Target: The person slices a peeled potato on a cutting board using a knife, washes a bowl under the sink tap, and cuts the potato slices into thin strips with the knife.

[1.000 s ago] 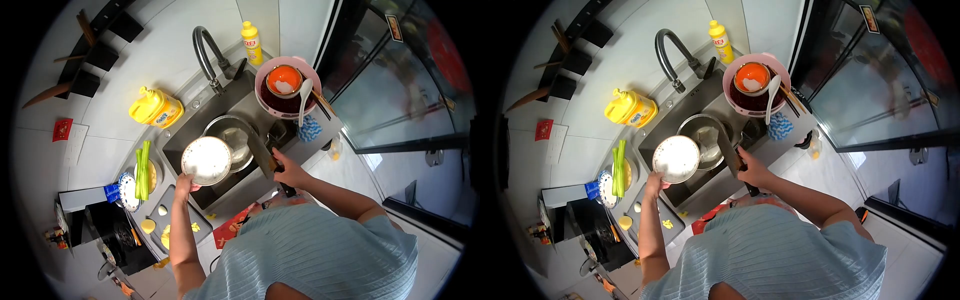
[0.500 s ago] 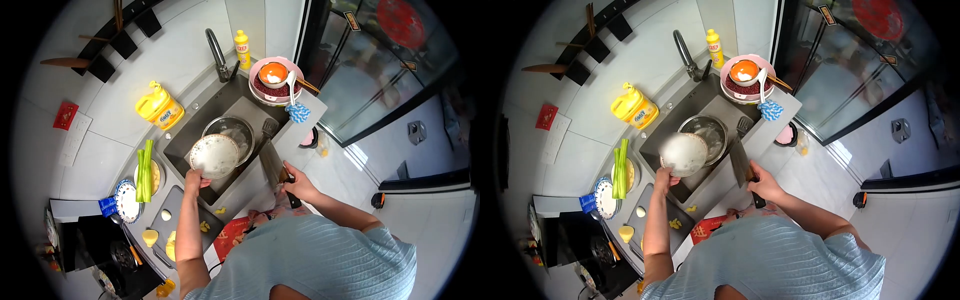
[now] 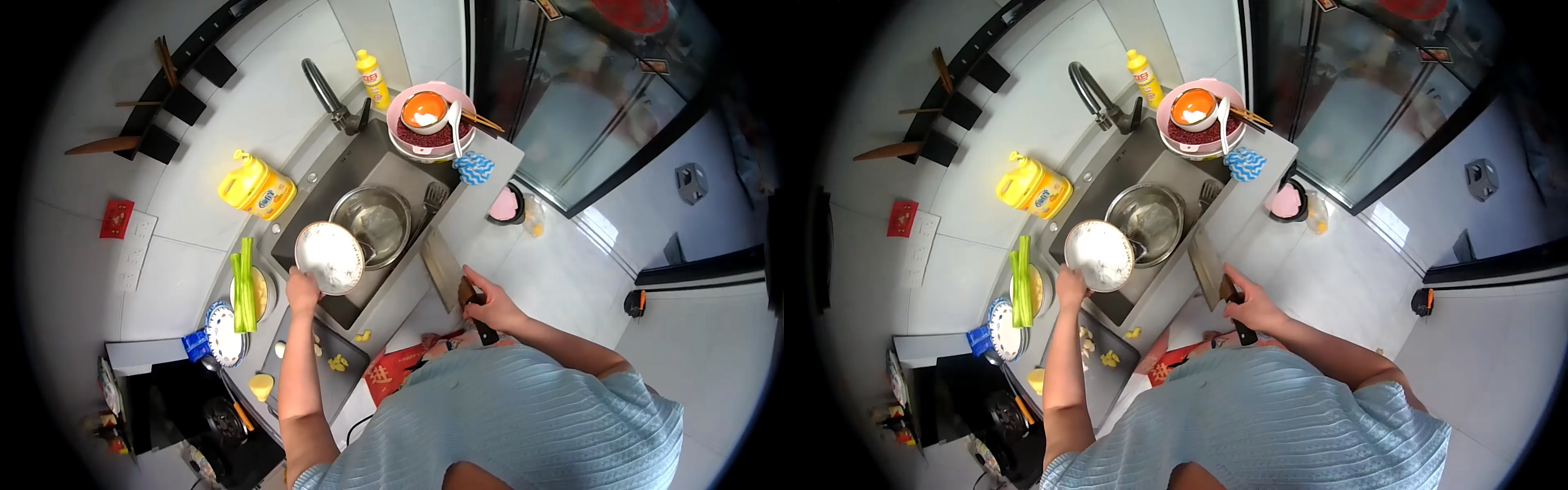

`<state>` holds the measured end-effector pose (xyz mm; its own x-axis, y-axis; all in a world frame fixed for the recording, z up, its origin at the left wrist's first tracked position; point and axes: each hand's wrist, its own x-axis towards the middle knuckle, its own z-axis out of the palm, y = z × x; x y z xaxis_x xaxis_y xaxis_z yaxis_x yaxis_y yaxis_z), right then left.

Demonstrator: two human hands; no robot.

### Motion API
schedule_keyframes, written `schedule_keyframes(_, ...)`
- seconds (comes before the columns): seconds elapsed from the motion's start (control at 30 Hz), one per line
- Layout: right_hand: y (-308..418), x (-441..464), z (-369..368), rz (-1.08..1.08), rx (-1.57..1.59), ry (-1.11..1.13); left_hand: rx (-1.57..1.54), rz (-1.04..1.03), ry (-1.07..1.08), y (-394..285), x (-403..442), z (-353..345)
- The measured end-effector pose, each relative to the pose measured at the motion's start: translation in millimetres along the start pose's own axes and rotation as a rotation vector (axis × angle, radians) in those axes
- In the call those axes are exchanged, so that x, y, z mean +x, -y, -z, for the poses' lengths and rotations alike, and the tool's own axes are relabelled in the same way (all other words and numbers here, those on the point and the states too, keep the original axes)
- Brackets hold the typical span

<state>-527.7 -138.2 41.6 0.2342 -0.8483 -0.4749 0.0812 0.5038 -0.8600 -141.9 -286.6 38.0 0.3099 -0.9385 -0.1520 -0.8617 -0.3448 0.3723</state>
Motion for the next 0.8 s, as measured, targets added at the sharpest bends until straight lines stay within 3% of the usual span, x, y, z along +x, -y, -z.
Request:
schedule_keyframes(0.03, 3, 2, 5, 0.009, -0.037, 0.014, 0.221, -0.17, -0.185, -2, -5, -3)
schedule_keyframes(0.13, 14, 3, 17, 0.031, -0.087, 0.04, 0.315, -0.268, -0.246, -26, -18, 9)
schedule_keyframes(0.27, 6, 22, 34, 0.148, -0.195, 0.052, 0.327, -0.689, -0.44, -38, -39, 25)
schedule_keyframes(0.33, 19, 28, 36, 0.075, -0.081, 0.077, 0.323, -0.523, -0.47, -39, -42, 17)
schedule_keyframes(0.43, 25, 44, 36, 0.047, -0.156, 0.081, 0.377, -0.075, -0.334, -34, -39, 15)
schedule_keyframes(0.5, 18, 59, 40, -0.011, -0.124, 0.148, 0.115, 0.085, -0.4, -3, -45, 4)
schedule_keyframes(0.53, 19, 61, 35, -0.016, -0.138, 0.179, -0.196, 0.25, -0.28, 12, -48, 4)
schedule_keyframes(0.57, 21, 62, 30, 0.046, -0.128, 0.18, -0.197, 0.271, -0.293, 27, -57, 3)
schedule_keyframes(0.63, 25, 65, 19, 0.111, -0.118, 0.192, -1.139, 0.584, 0.027, 47, -82, 9)
schedule_keyframes(0.8, 21, 57, -24, 0.139, -0.078, 0.208, -1.433, 0.591, -0.081, 123, -159, 30)
